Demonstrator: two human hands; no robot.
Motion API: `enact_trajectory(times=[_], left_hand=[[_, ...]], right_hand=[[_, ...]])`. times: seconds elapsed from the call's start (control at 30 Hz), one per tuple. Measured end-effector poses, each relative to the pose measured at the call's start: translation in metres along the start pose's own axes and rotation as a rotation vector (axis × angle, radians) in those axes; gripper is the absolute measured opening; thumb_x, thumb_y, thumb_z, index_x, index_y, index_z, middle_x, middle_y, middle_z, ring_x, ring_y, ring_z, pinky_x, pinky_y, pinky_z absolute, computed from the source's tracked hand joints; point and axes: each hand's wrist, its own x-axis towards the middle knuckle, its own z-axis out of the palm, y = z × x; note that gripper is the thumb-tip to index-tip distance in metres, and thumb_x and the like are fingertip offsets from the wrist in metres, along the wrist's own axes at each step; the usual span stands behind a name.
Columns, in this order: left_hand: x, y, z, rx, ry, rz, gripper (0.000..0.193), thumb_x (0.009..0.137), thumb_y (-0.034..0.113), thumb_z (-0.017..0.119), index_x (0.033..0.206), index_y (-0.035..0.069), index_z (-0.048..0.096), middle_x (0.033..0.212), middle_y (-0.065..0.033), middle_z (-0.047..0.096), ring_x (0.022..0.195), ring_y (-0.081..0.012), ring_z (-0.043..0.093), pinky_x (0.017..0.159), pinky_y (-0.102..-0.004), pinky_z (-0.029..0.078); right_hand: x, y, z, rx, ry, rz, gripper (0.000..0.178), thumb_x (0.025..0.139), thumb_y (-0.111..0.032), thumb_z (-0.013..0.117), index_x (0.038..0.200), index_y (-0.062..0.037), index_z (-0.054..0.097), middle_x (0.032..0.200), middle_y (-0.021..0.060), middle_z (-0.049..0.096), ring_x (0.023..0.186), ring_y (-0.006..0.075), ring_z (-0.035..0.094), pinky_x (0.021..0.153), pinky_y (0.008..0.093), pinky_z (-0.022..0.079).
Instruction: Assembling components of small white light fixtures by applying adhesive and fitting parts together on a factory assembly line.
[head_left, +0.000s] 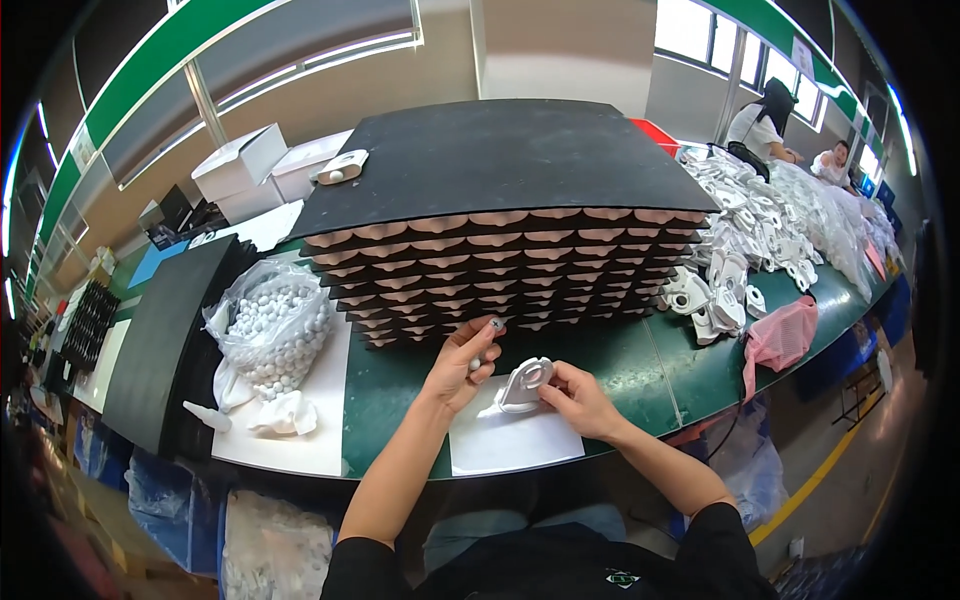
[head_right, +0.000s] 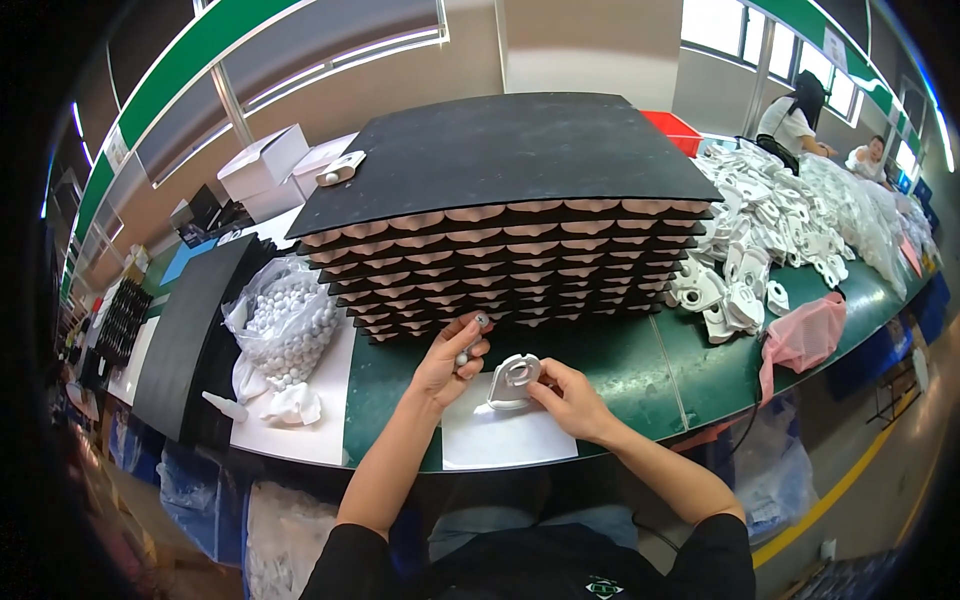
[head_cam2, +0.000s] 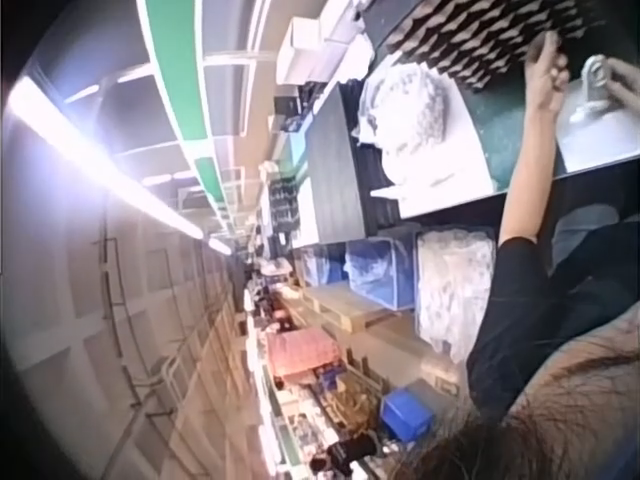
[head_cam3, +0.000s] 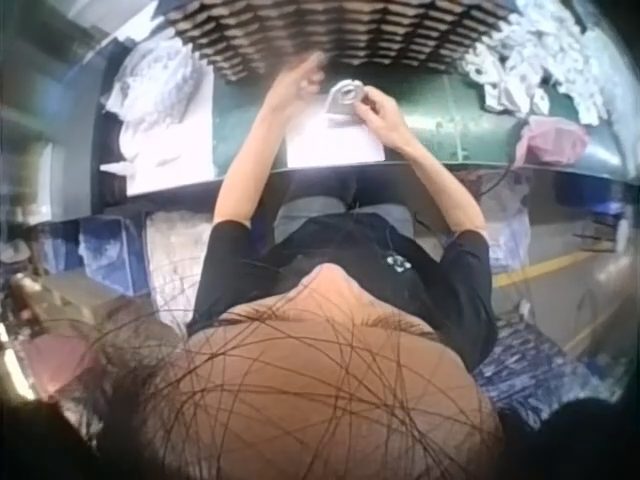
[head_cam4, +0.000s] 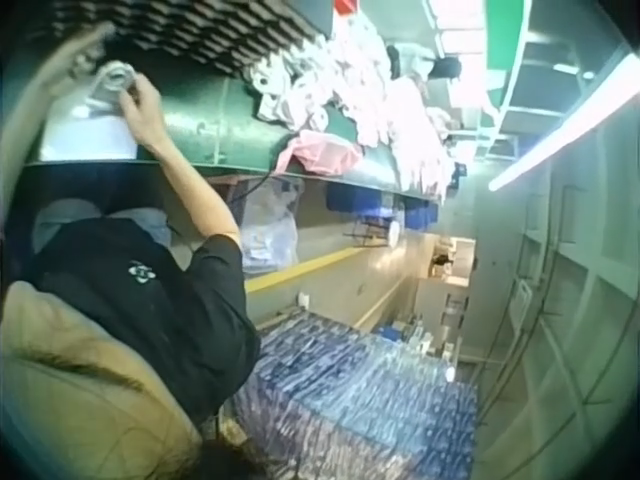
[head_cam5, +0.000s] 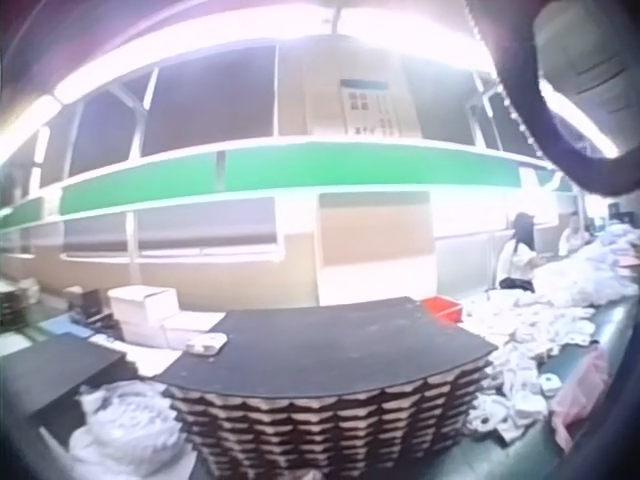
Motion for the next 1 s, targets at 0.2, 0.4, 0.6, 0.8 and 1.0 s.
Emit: enact_trajectory(times=[0.2, 0.4, 0.6, 0.8, 1.0], left_hand=[[0.001, 0.0, -0.003, -0.029, -0.007, -0.003, 0.017, 0.08, 0.012, 0.063, 0.095, 0.008, 0.057, 0.09, -0.0039, 0.056, 0.061, -0.0066, 0.044, 0.038, -0.014, 0.025], [0.001, -0.001, -0.002, -0.021, -0.01, -0.006, 0.018, 0.08, 0.012, 0.063, 0.096, 0.007, 0.056, 0.089, -0.0042, 0.055, 0.061, -0.0066, 0.044, 0.038, -0.0139, 0.025], [0.003, -0.003, -0.006, -0.043, -0.022, 0.0, 0.018, 0.08, 0.015, 0.063, 0.095, 0.007, 0.056, 0.088, -0.0042, 0.055, 0.061, -0.0068, 0.044, 0.038, -0.0139, 0.026], [0.003, -0.003, -0.003, -0.057, -0.023, -0.012, 0.018, 0.081, 0.015, 0.062, 0.096, 0.007, 0.056, 0.089, -0.0042, 0.054, 0.061, -0.0067, 0.043, 0.038, -0.014, 0.026], [0.001, -0.001, 0.0, 0.0, -0.047, 0.011, 0.021, 0.08, 0.009, 0.061, 0.1, 0.006, 0.056, 0.089, -0.0038, 0.055, 0.061, -0.0058, 0.043, 0.038, -0.0139, 0.026]], right_hand=[[0.003, -0.003, 0.005, -0.141, -0.002, -0.022, 0.014, 0.086, -0.009, 0.05, 0.096, 0.0008, 0.051, 0.08, 0.0056, 0.058, 0.07, 0.0101, 0.052, 0.065, 0.0236, 0.044], [0.003, -0.005, 0.006, -0.228, 0.022, -0.063, 0.012, 0.084, -0.007, 0.051, 0.094, 0.0007, 0.05, 0.077, 0.0073, 0.057, 0.067, 0.0126, 0.052, 0.062, 0.0256, 0.043], [0.003, -0.001, 0.003, -0.232, 0.028, -0.043, 0.011, 0.083, -0.005, 0.051, 0.094, 0.0, 0.051, 0.077, 0.005, 0.055, 0.067, 0.0107, 0.053, 0.061, 0.0238, 0.043], [0.0, -0.009, 0.009, -0.465, -0.007, -0.263, 0.012, 0.079, -0.004, 0.052, 0.091, -0.0022, 0.051, 0.079, 0.0118, 0.052, 0.072, 0.028, 0.05, 0.064, 0.0329, 0.041], [0.004, 0.0, -0.005, 0.255, -0.092, 0.1, 0.01, 0.088, -0.008, 0.048, 0.097, -0.0072, 0.049, 0.092, 0.0025, 0.057, 0.084, 0.0131, 0.053, 0.072, 0.0272, 0.044]])
